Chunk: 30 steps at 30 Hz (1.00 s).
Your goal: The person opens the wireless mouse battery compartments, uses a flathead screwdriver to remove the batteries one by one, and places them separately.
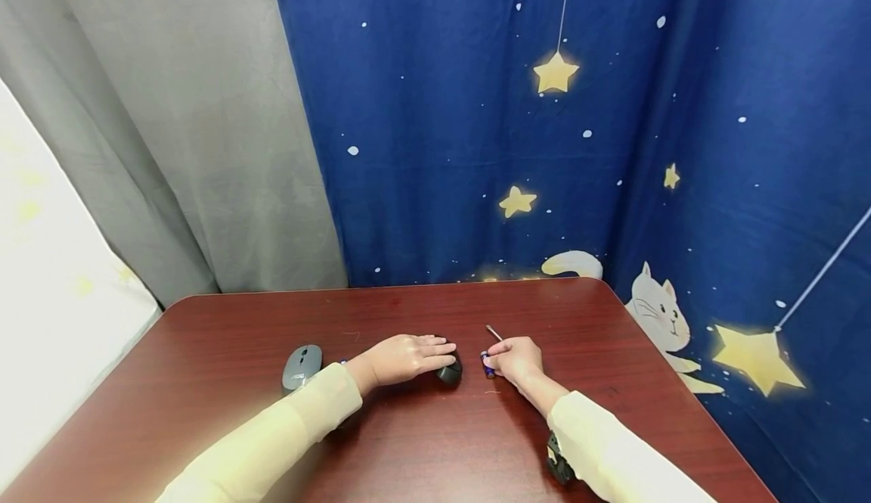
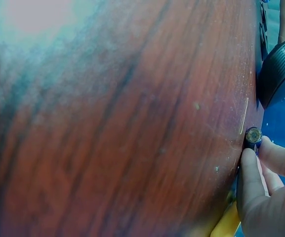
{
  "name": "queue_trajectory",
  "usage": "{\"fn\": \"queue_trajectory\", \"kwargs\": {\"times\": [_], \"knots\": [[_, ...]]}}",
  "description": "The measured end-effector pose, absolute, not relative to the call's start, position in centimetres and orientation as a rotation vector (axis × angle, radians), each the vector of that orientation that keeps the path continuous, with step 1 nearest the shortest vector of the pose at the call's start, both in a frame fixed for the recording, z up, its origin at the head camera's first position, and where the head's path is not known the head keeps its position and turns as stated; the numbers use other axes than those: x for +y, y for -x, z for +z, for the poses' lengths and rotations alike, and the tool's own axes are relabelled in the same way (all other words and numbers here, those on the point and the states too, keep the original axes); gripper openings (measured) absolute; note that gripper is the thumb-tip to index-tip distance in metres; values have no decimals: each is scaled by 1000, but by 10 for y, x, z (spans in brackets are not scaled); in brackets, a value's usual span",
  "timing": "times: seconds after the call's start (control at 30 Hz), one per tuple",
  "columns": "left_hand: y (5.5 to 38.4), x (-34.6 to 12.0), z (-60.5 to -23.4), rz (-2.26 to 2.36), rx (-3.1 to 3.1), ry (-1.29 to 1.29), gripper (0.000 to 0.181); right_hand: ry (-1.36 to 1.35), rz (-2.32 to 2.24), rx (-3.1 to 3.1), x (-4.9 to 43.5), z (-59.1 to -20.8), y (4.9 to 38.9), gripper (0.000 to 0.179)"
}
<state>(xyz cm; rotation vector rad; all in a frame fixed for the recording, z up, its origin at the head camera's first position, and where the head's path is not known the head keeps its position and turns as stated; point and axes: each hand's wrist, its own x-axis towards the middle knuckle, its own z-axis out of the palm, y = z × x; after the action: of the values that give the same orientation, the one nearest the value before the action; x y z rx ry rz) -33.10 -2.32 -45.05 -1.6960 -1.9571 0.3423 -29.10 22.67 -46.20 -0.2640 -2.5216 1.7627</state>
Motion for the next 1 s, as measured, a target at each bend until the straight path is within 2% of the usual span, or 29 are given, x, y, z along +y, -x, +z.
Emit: {"fn": "queue_trajectory", "kwargs": {"times": [1.0], "knots": [[337, -29, -451, 500, -1849, 1698, 30, 274, 1761, -2519, 228, -462, 289, 14]]}}
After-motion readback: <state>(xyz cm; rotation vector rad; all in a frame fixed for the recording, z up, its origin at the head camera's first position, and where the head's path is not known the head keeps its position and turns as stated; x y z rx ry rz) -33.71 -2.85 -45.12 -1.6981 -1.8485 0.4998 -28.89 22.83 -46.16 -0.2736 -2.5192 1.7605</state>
